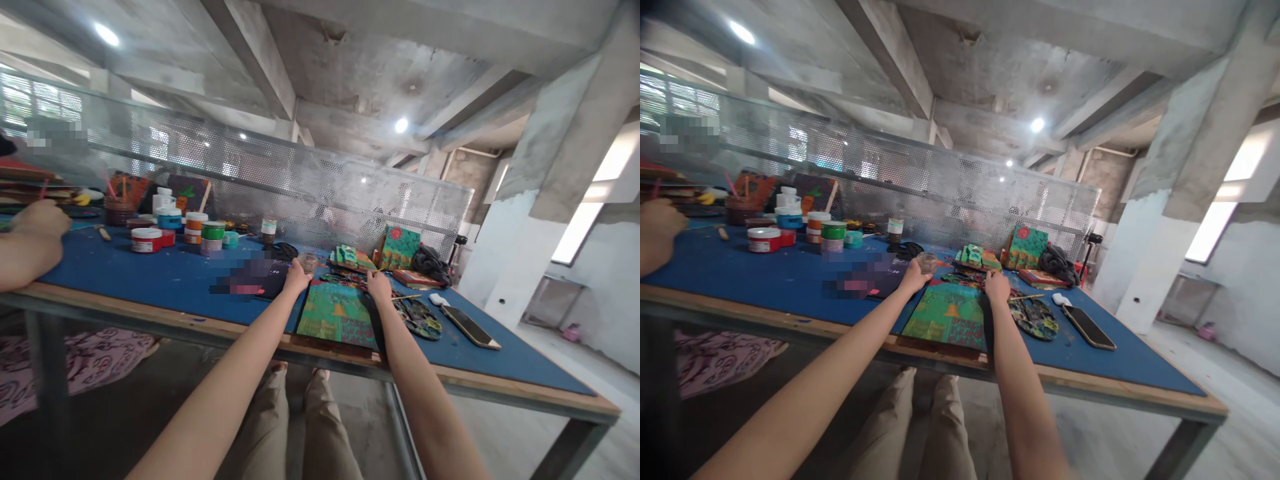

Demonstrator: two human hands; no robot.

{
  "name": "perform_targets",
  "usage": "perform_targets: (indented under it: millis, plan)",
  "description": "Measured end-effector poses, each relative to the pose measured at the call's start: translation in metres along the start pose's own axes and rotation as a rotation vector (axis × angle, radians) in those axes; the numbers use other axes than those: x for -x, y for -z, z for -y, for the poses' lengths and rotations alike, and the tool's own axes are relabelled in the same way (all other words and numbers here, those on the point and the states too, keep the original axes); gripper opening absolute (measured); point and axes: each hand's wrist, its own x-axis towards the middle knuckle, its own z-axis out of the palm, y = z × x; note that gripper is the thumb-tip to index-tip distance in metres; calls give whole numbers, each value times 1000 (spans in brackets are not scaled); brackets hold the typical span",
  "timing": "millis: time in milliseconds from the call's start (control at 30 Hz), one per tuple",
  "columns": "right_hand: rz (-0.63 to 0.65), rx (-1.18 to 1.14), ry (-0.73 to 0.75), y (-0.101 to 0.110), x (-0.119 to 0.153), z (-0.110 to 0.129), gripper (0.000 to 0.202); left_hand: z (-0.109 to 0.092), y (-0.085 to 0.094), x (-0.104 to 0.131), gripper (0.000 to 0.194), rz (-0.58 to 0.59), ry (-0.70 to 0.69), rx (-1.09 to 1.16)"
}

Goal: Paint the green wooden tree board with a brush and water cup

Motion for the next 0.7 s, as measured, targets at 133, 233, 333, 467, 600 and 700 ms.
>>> perform_targets:
  millis: [133,233,333,467,600,700]
  plan:
    - [-13,-32,6,1,0,0,29,-1,1,1,59,13,0,-12]
    - [-24,-72,13,0,0,-1,29,0,1,1,57,14,-2,-15]
    - [-46,-133,28,-3,0,-2,29,1,0,0,56,11,-9,-13]
    - [-73,-269,90,-2,1,-1,25,2,-1,-1,58,-3,-16,-8]
    - [-54,-489,266,-1,4,14,39,2,-2,-1,56,-4,-18,-2]
    - [63,-634,418,-10,12,32,41,2,-2,0,53,0,-23,0]
